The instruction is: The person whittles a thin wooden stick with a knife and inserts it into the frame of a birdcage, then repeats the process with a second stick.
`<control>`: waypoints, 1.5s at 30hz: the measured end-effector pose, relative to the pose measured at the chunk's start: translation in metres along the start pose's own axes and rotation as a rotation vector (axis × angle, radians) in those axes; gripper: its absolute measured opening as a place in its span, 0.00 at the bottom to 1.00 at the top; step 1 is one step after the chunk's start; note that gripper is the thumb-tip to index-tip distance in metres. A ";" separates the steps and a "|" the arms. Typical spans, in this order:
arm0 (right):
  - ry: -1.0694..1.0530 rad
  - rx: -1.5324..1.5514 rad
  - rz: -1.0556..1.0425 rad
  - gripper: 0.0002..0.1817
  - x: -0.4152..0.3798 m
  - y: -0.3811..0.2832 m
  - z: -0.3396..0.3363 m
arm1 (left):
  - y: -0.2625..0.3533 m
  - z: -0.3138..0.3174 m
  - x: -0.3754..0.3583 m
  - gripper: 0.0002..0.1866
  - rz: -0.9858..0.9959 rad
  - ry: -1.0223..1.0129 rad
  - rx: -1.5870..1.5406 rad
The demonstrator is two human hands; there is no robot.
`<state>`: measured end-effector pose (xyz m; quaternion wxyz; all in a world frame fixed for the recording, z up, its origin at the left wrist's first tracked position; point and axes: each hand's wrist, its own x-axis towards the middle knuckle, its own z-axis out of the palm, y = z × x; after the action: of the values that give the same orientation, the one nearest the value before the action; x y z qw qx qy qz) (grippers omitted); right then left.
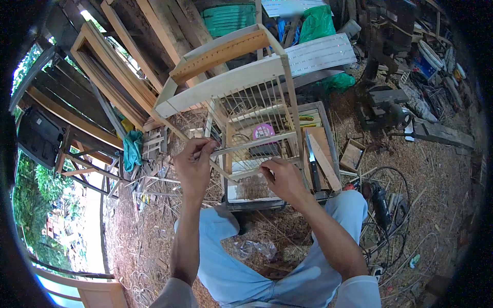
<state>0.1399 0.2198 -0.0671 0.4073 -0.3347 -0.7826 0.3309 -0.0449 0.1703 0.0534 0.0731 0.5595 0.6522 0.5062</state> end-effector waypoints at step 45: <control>0.300 -0.390 -0.294 0.14 -0.022 0.019 -0.019 | -0.008 -0.013 -0.043 0.08 -0.118 0.180 -0.751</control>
<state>0.1708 0.2178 -0.0828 0.4901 -0.3347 -0.8027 0.0584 -0.0429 0.1293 0.0330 0.2443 0.4086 0.4563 0.7518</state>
